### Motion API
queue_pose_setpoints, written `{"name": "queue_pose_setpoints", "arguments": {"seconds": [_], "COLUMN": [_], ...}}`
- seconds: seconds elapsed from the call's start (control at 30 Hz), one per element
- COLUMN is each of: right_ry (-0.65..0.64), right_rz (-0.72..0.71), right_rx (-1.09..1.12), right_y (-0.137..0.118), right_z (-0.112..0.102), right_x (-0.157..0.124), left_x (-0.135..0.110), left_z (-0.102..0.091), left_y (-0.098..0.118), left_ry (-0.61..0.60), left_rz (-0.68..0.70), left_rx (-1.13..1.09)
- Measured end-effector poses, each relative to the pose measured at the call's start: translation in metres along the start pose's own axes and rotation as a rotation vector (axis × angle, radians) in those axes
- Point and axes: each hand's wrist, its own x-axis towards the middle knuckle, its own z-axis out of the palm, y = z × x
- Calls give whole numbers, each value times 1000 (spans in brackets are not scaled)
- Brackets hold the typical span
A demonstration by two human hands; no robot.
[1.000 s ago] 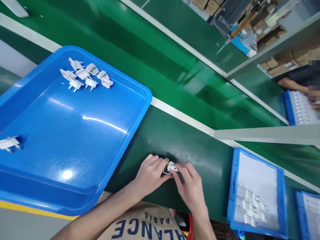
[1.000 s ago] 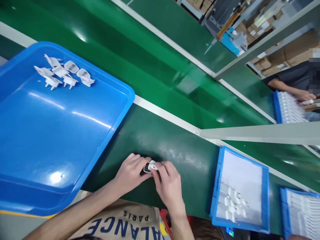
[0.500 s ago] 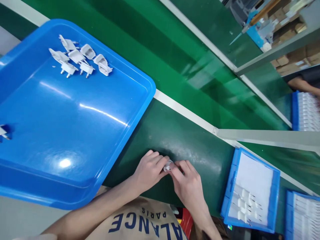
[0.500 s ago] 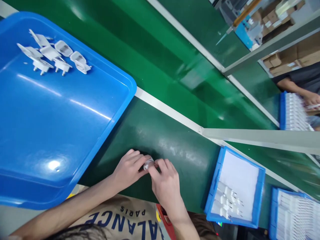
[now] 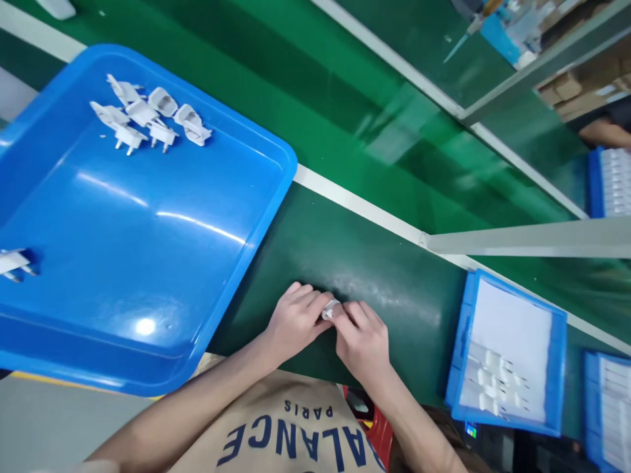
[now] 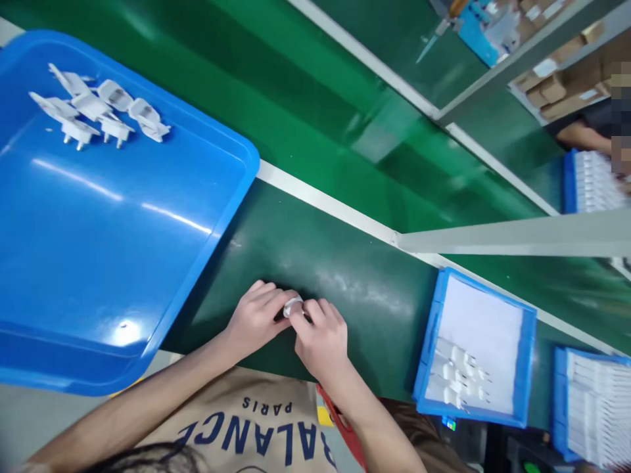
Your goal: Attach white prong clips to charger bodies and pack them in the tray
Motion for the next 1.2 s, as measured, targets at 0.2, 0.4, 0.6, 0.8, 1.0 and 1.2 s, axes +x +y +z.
{"name": "queue_pose_setpoints", "arguments": {"seconds": [0.2, 0.4, 0.6, 0.8, 1.0, 1.2], "right_ry": [-7, 366, 396, 350, 517, 415], "right_rz": [138, 712, 970, 975, 813, 410], "right_rx": [151, -80, -215, -237, -187, 261], "right_y": [23, 124, 202, 206, 142, 66], "right_z": [-26, -117, -126, -113, -114, -41], "right_x": [-8, -89, -141, -146, -116, -16], "left_x": [-4, 0, 7, 4, 8, 1], "left_z": [0, 2, 2, 0, 7, -11], "left_y": [-3, -8, -6, -6, -3, 18], "left_ry": [2, 26, 67, 56, 118, 56], "left_rz": [32, 131, 237, 161, 173, 49], "left_rx": [108, 182, 249, 123, 161, 253]}}
